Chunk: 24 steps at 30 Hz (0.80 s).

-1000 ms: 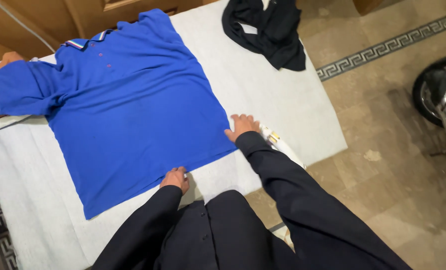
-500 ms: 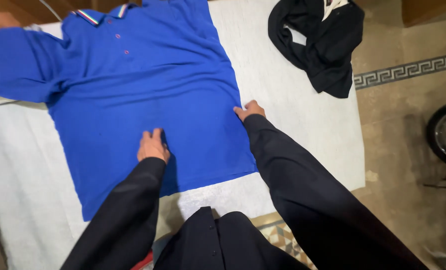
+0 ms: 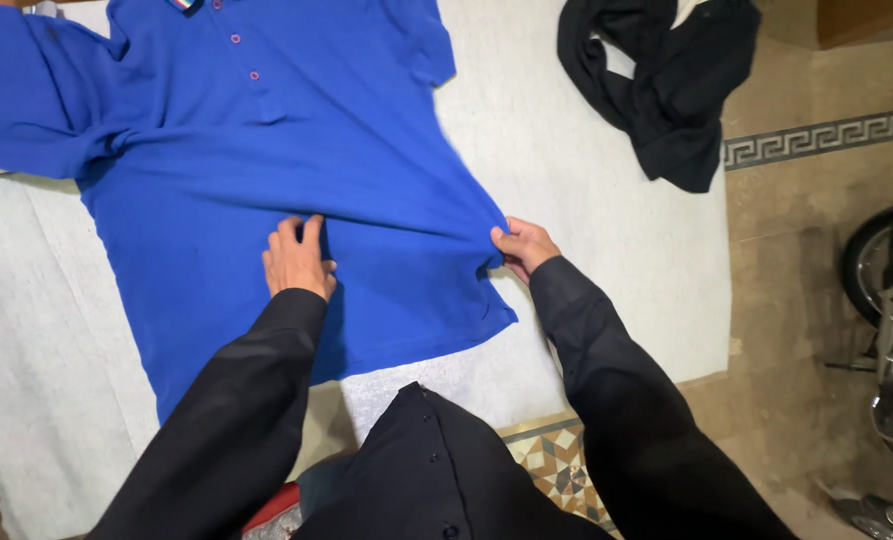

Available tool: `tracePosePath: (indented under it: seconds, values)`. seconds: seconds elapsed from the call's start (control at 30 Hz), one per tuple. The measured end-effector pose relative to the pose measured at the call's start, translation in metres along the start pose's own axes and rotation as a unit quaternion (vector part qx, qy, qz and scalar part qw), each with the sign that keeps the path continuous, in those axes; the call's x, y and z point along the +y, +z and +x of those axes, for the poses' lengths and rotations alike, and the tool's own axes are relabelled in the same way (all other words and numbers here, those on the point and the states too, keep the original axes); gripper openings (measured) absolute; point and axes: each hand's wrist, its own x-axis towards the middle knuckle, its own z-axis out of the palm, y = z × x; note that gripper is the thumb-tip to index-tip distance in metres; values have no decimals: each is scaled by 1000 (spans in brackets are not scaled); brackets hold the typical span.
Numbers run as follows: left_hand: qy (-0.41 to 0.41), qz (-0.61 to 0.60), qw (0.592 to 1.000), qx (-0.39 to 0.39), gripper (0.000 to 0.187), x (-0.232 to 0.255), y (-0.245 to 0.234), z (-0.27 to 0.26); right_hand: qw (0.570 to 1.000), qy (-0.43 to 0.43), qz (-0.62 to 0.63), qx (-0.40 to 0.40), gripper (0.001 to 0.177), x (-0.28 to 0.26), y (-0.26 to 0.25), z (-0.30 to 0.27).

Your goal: Ironing a blue polo shirt on a table.

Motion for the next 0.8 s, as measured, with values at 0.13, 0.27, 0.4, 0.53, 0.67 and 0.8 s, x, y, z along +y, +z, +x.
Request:
tracePosePath:
  seconds: [0.13, 0.27, 0.4, 0.53, 0.67, 0.8]
  values:
    - [62, 8, 994, 90, 80, -17, -1, 10, 999, -22, -35, 15, 29, 23, -11, -8]
    - [69, 67, 994, 52, 31, -42, 10, 16, 989, -43, -126, 65, 26, 17, -1, -12]
    - [127, 74, 987, 73, 13, -47, -9, -3, 915, -87, -322, 226, 26, 39, -30, 4]
    - [142, 77, 985, 65, 16, -37, -42, -60, 853, -65, -433, 284, 29, 42, -19, -15]
    - [197, 72, 975, 66, 19, -30, -49, -112, 767, -41, -554, 321, 31, 47, 9, -67]
    - [228, 63, 971, 43, 24, -29, -18, -162, 724, 37, -599, 341, 32, 86, 7, -125]
